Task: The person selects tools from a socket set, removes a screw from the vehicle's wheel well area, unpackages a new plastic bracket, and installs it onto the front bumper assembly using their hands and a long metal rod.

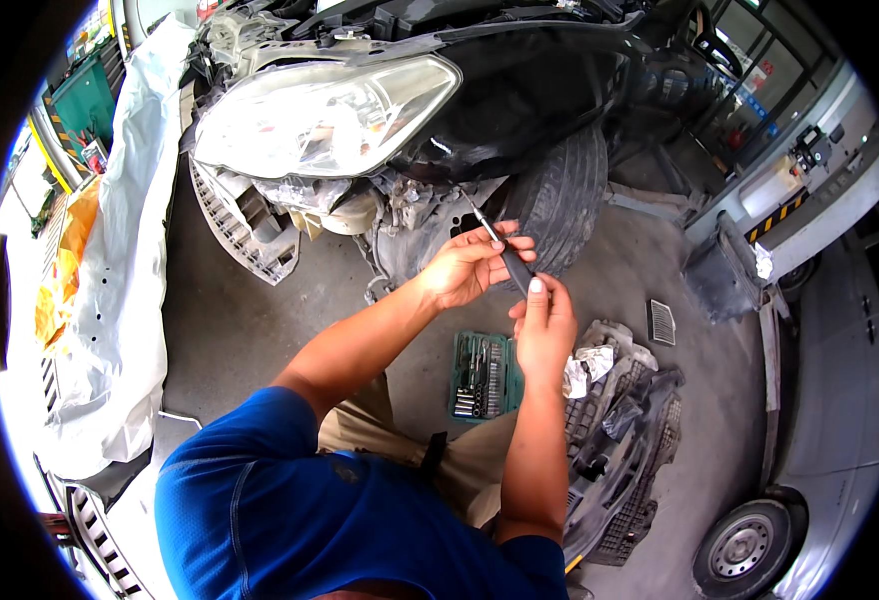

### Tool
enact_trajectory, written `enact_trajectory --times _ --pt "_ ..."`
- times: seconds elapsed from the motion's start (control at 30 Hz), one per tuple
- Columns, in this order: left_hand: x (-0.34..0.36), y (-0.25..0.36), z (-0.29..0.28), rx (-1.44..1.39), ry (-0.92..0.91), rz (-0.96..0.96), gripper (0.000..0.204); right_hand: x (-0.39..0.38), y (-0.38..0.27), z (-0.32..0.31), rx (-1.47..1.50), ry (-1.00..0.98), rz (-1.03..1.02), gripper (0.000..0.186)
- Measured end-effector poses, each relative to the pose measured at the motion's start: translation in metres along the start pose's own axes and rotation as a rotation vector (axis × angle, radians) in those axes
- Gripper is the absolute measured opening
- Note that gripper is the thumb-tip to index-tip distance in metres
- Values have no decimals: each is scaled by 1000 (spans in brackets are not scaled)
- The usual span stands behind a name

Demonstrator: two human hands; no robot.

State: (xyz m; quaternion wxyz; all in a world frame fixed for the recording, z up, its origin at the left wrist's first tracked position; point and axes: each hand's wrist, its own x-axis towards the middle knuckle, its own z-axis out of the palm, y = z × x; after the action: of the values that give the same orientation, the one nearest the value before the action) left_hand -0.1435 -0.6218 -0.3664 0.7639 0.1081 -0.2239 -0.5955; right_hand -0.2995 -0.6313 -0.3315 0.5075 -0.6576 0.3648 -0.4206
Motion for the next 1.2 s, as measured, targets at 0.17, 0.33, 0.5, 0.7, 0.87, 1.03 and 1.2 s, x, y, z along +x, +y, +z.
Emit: enact_trajectory --times 0.17,0.33,0.5,0.7,0.87,1.03,1.2 --pt "-7 -7 17 317 127 -76 35 4 11 -1 -631 57 -701 15" --pt "-8 -7 0 148 72 -15 29 -8 3 7 -93 -19 -97 58" --pt "-3 -17 -8 63 114 -40 20 -12 16 6 -370 93 -207 21" --pt "5 -10 -14 203 285 82 16 -5 43 19 -410 8 -458 41" --pt "15 9 -25 209 400 111 32 0 44 22 106 -257 51 37" --pt "30 27 -40 225 447 201 33 2 54 30 169 -268 71 35" --pt "30 33 -46 261 459 189 23 -9 60 30 348 -275 108 38"
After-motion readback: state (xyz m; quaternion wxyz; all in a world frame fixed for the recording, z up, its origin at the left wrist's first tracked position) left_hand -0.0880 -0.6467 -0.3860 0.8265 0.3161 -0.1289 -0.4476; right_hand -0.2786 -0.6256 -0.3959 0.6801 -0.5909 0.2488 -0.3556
